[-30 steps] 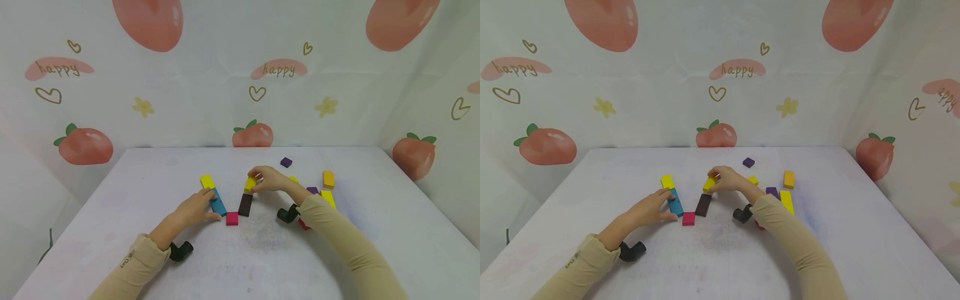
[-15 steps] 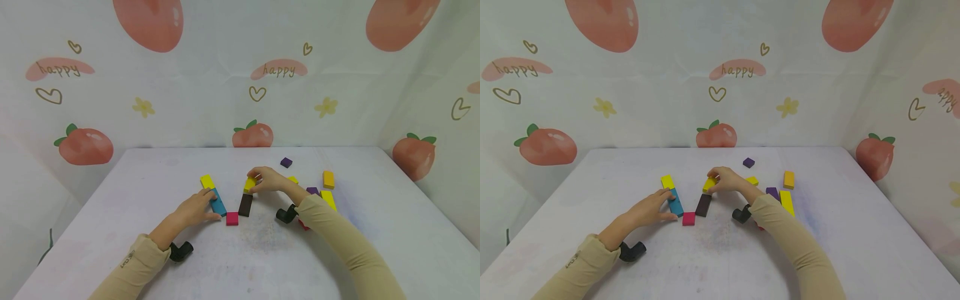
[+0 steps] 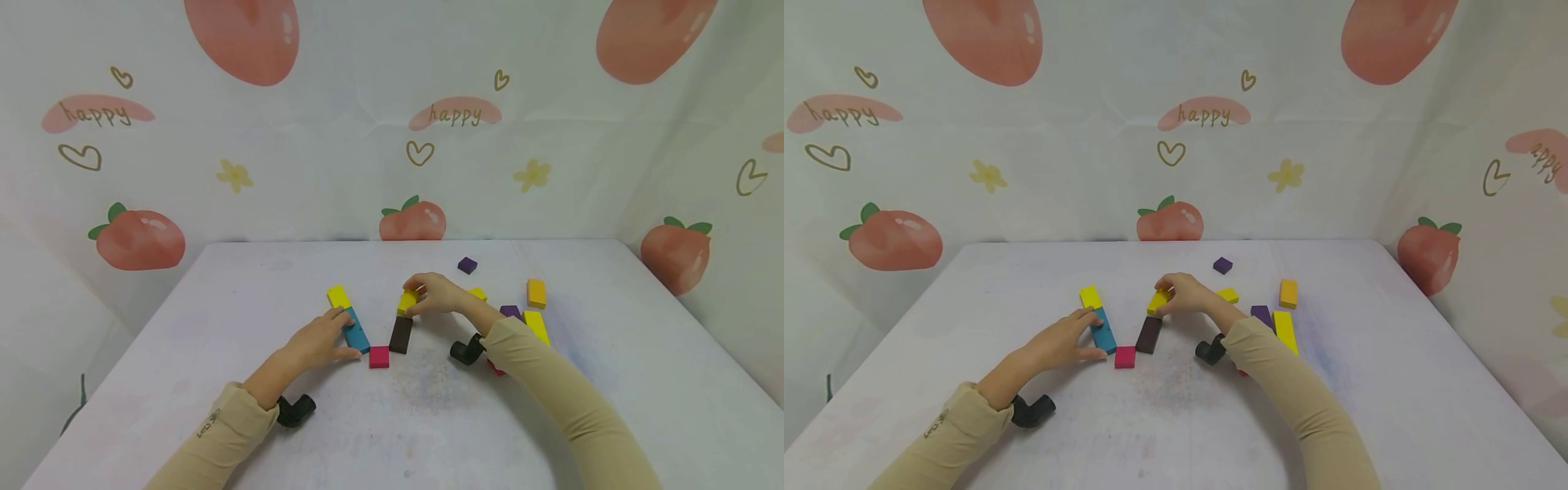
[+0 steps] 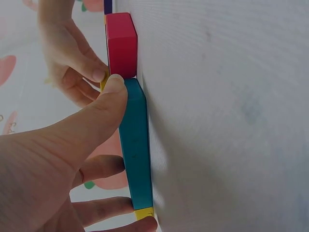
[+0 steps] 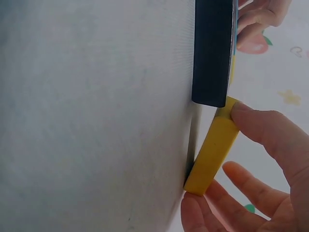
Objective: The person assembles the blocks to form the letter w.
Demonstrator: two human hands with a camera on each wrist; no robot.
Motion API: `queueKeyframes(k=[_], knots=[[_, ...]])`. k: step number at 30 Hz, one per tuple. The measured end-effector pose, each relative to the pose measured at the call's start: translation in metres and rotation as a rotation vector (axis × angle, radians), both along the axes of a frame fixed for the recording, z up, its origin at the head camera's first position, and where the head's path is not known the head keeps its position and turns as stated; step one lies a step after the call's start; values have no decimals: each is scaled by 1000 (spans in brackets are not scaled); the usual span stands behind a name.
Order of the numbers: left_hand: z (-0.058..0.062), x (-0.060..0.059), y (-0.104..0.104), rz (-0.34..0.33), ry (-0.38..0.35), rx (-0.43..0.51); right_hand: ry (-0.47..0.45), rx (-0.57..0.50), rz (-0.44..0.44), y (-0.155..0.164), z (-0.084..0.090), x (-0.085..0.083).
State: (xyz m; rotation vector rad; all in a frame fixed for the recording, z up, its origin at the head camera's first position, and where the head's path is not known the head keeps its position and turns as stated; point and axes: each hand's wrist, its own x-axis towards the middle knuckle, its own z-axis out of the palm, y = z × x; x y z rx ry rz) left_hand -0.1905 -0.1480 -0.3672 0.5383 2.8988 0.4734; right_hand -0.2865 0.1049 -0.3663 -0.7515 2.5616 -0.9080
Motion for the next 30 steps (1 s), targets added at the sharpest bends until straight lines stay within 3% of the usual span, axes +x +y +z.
queueKeyframes(k=[30], knots=[[0,0,1,-1,-5,-4,-26,-29,-20,2,0,3]])
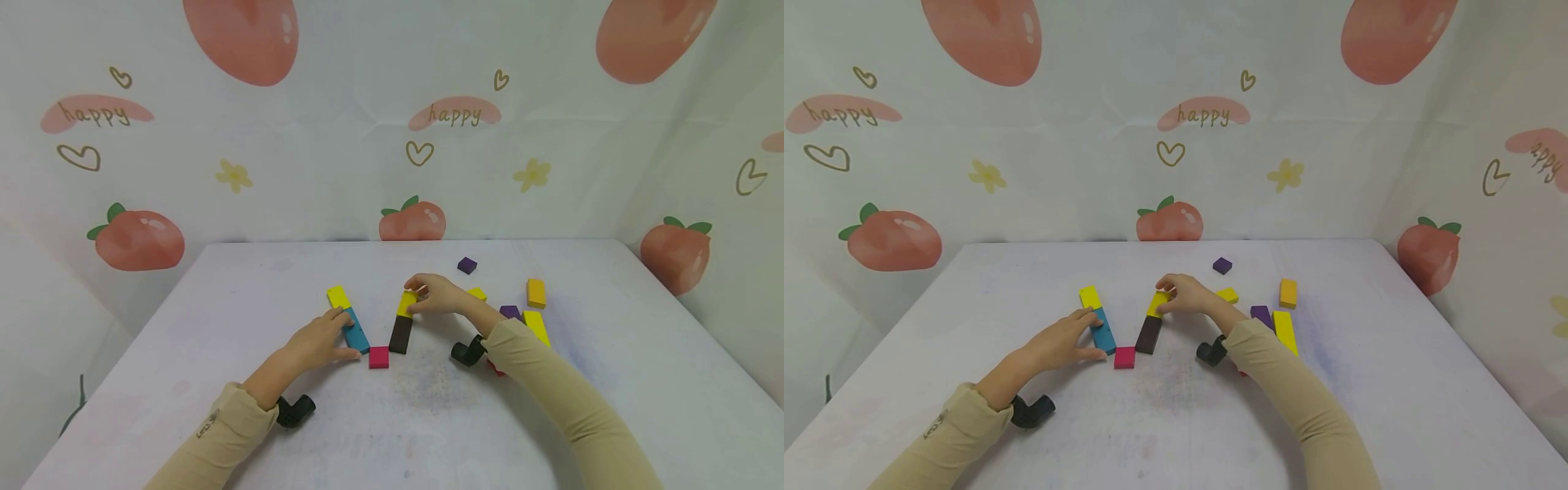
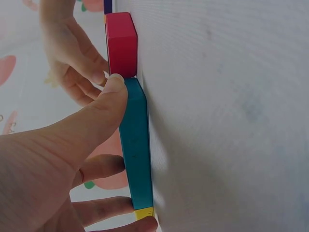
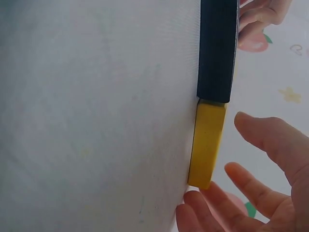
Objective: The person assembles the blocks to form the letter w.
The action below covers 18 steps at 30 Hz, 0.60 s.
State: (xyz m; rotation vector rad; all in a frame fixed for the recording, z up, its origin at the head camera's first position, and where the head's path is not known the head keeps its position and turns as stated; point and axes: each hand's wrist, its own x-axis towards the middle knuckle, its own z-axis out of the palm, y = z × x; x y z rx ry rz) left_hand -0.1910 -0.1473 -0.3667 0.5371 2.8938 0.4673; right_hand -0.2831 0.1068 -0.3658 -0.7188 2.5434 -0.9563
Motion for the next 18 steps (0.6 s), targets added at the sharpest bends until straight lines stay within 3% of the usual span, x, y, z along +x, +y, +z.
queueKeyframes(k=[18], knots=[[-2,0,-1,1,-2,6,-20,44,13,-1,-2,-1]])
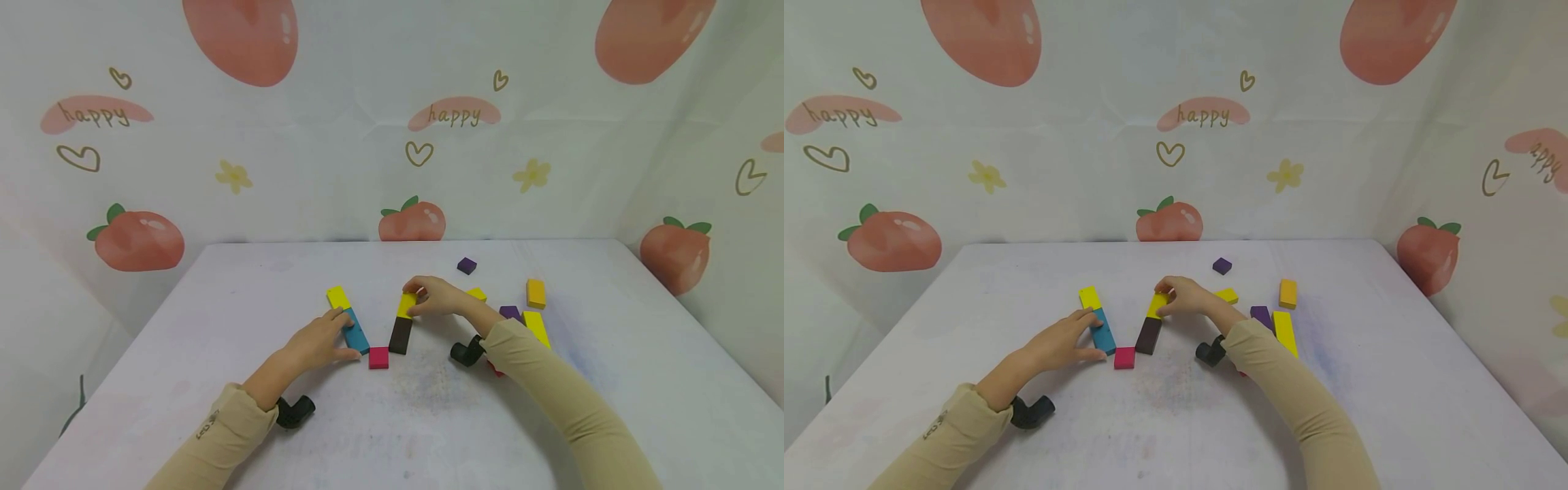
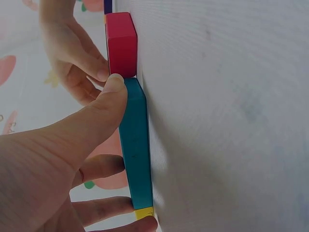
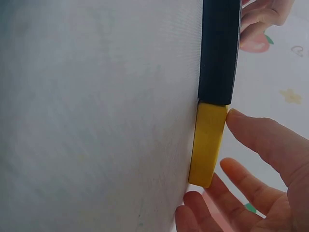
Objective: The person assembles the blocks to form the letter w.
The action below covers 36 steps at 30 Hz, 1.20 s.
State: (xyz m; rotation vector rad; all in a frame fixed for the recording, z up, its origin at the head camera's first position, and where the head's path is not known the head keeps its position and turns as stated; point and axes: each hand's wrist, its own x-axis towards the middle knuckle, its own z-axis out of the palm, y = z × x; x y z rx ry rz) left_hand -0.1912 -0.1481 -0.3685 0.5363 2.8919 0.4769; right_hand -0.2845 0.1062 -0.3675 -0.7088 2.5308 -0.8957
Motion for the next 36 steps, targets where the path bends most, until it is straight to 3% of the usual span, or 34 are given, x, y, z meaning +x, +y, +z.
queueKeyframes(k=[26,36], knots=[[3,2,1,5,-4,-2,1,-9,-11,1,0,1],[3,1,2,10,-10,-5,80,-15,-6,16,7,1]])
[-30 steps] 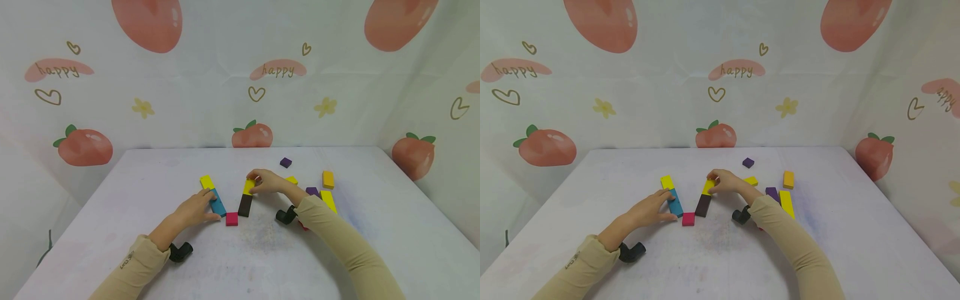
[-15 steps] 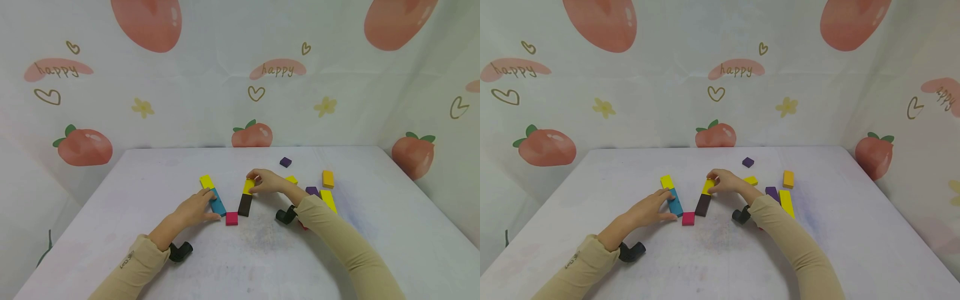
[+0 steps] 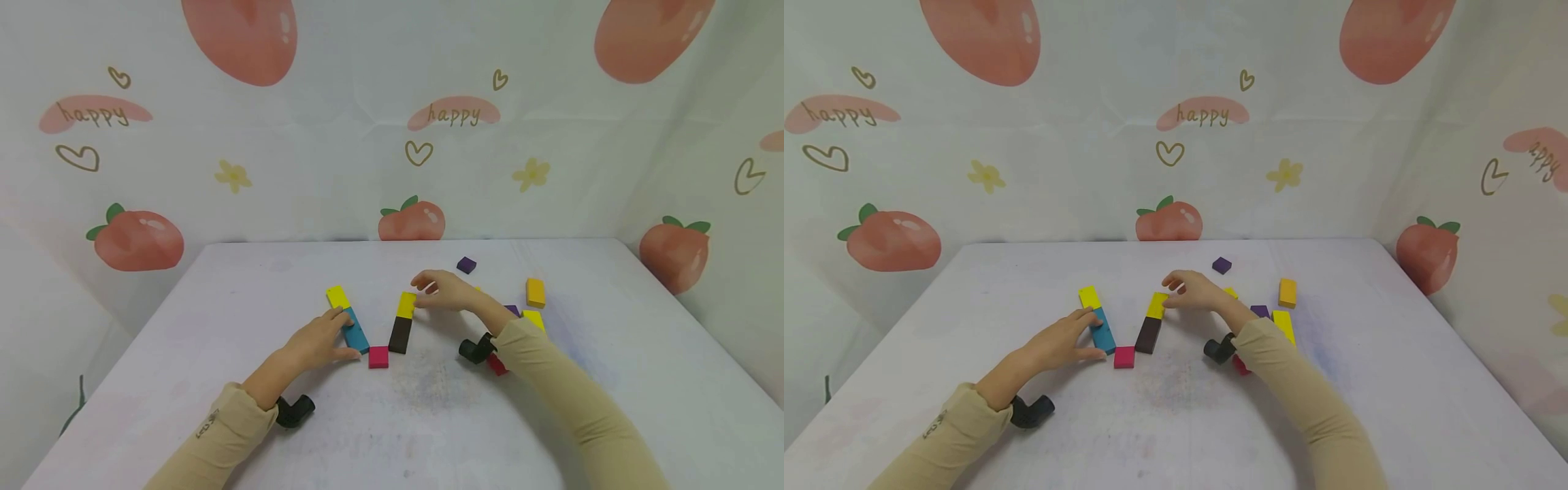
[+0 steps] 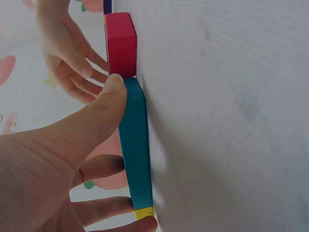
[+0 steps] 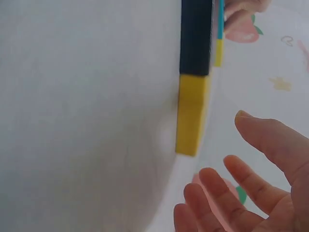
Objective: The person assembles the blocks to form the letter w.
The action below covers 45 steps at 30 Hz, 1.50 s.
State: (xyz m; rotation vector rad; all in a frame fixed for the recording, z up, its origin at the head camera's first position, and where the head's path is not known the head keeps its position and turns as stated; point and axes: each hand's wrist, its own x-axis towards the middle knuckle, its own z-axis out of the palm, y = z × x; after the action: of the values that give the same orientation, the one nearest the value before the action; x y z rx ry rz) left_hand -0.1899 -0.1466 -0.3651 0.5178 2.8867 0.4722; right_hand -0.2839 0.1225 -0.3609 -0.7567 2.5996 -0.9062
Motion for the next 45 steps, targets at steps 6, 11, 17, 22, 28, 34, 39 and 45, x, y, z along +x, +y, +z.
queueKeyframes(k=[6,11,17,22,28,34,39,45], knots=[[-1,0,-1,5,-9,0,-2,-24,-29,16,8,1],[-3,0,-2,3,-10,4,-1,-7,-86,30,10,-2],[-3,0,-2,3,-13,7,-6,8,-172,45,8,-11],[-2,1,-2,3,-14,4,5,10,-258,56,7,-19],[-2,1,-1,-6,-2,6,7,13,-372,66,7,-28],[-2,1,-1,-8,3,4,-11,20,-467,70,7,-35],[-1,1,-1,-7,5,0,-34,46,-505,72,5,-38],[0,1,-1,-9,5,-1,-79,69,-527,71,2,-42]])
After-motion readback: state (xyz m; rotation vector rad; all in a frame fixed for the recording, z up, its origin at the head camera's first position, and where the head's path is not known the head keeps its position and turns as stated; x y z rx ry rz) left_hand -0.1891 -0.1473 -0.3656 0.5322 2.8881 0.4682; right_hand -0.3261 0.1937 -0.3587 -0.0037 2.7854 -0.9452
